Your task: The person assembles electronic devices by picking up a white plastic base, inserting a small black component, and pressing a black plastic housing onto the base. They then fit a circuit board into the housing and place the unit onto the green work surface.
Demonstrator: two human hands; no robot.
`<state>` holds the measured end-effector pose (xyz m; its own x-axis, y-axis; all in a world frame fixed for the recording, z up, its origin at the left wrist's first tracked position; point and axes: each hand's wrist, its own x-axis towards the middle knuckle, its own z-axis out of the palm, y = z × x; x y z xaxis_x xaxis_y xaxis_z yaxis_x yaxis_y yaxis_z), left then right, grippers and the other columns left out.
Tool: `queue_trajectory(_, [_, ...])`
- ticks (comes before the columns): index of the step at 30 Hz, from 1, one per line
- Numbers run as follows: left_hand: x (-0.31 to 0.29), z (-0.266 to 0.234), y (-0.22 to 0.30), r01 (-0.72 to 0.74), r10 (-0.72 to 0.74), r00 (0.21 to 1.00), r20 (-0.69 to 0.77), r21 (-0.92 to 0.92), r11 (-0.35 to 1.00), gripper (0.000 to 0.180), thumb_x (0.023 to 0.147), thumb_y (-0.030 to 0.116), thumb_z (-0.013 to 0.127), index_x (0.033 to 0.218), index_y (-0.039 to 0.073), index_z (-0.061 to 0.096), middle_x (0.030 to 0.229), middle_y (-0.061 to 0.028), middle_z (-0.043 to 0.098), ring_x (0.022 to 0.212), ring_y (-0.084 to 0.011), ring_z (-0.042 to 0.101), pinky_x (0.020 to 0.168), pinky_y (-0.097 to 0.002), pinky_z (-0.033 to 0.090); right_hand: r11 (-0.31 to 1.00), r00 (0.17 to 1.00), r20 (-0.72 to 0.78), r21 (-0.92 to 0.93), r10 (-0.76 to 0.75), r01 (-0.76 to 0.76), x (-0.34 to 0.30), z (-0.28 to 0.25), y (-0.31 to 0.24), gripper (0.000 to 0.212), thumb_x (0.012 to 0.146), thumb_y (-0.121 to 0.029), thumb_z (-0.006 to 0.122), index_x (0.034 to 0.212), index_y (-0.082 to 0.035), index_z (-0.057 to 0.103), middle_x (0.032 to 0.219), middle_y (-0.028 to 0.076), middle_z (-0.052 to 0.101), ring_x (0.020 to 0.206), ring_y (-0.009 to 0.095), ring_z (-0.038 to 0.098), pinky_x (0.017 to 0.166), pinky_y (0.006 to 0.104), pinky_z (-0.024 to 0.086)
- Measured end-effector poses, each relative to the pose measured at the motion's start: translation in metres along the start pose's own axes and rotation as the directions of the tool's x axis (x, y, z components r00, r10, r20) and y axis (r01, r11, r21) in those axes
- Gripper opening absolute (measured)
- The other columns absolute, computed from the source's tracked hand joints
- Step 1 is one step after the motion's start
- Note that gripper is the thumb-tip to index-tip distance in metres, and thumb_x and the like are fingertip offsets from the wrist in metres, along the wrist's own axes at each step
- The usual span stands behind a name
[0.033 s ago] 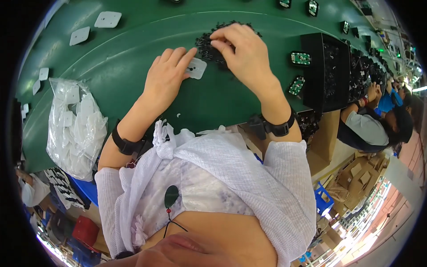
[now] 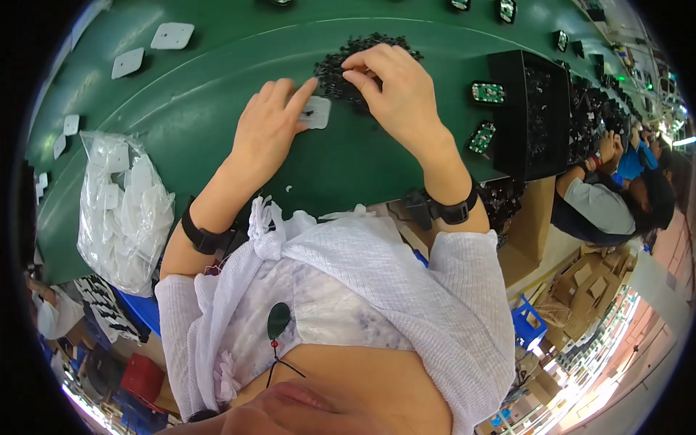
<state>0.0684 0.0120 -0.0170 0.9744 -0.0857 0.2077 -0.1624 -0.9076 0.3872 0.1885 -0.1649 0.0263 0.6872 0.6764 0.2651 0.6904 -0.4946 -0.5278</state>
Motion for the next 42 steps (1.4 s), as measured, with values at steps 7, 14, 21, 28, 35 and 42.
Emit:
queue_trajectory(7, [-0.001, -0.011, -0.006, 0.141, -0.137, 0.989, 0.051, -0.089, 0.986, 0.045, 0.075, 0.014, 0.075, 0.115, 0.009, 0.053, 0.096, -0.0114, 0.054, 0.086, -0.0294, 0.061, 0.069, -0.0381, 0.052, 0.990, 0.980, -0.151, -0.035, 0.128, -0.135, -0.015, 0.021, 0.027, 0.017, 0.081, -0.016, 0.072, 0.096, -0.009, 0.070, 0.087, 0.002, 0.063, 0.078, 0.015, 0.059, 0.066, 0.0280, 0.046])
queue_trajectory(14, [0.002, -0.005, 0.002, 0.026, -0.086, 0.970, -0.226, -0.257, 0.966, 0.028, 0.076, 0.010, 0.073, 0.099, 0.007, 0.056, 0.097, -0.0075, 0.056, 0.080, -0.0276, 0.060, 0.066, -0.0360, 0.052, 0.981, 0.987, -0.149, -0.194, -0.054, 0.024, -0.009, 0.044, 0.026, 0.015, 0.077, -0.018, 0.074, 0.086, -0.008, 0.068, 0.085, 0.003, 0.059, 0.083, 0.024, 0.057, 0.071, 0.0356, 0.048])
queue_trajectory(21, [0.001, -0.001, -0.002, -0.076, 0.025, 0.954, -0.300, -0.160, 0.984, 0.024, 0.076, 0.010, 0.074, 0.097, 0.008, 0.063, 0.094, -0.0073, 0.057, 0.078, -0.0241, 0.060, 0.063, -0.0344, 0.051, 0.991, 0.969, -0.234, -0.118, -0.082, 0.056, -0.010, 0.044, 0.025, 0.015, 0.071, -0.011, 0.077, 0.082, -0.006, 0.067, 0.082, 0.004, 0.056, 0.080, 0.025, 0.055, 0.069, 0.0361, 0.046])
queue_trajectory(28, [-0.006, -0.007, -0.006, 0.142, -0.326, 0.914, -0.241, -0.563, 0.814, 0.027, 0.083, 0.000, 0.066, 0.109, 0.006, 0.065, 0.086, -0.0078, 0.058, 0.065, -0.0186, 0.059, 0.057, -0.0285, 0.049, 0.961, 0.973, -0.149, 0.241, 0.174, -0.135, -0.011, 0.035, 0.001, 0.009, 0.082, -0.005, 0.071, 0.090, -0.002, 0.067, 0.083, 0.004, 0.064, 0.075, 0.015, 0.062, 0.069, 0.0265, 0.050])
queue_trajectory(35, [-0.010, -0.017, 0.002, 0.207, -0.434, 0.896, -0.091, -0.780, 0.591, 0.019, 0.087, -0.004, 0.061, 0.104, 0.004, 0.066, 0.082, -0.0073, 0.058, 0.056, -0.0136, 0.058, 0.051, -0.0254, 0.047, 0.516, 0.944, 0.220, 0.794, 0.247, -0.320, -0.002, 0.039, -0.039, 0.018, 0.093, -0.003, 0.060, 0.110, 0.001, 0.058, 0.087, 0.006, 0.065, 0.079, 0.012, 0.064, 0.072, 0.0235, 0.052])
queue_trajectory(42, [-0.016, -0.021, -0.003, 0.148, -0.413, 0.894, -0.172, -0.757, 0.636, 0.017, 0.088, -0.003, 0.061, 0.103, 0.003, 0.067, 0.083, -0.0069, 0.059, 0.057, -0.0141, 0.059, 0.051, -0.0253, 0.048, 0.711, 0.965, 0.224, 0.657, 0.133, -0.250, -0.001, 0.046, -0.052, 0.023, 0.094, -0.004, 0.060, 0.116, -0.002, 0.056, 0.093, 0.006, 0.066, 0.083, 0.011, 0.062, 0.074, 0.0235, 0.051])
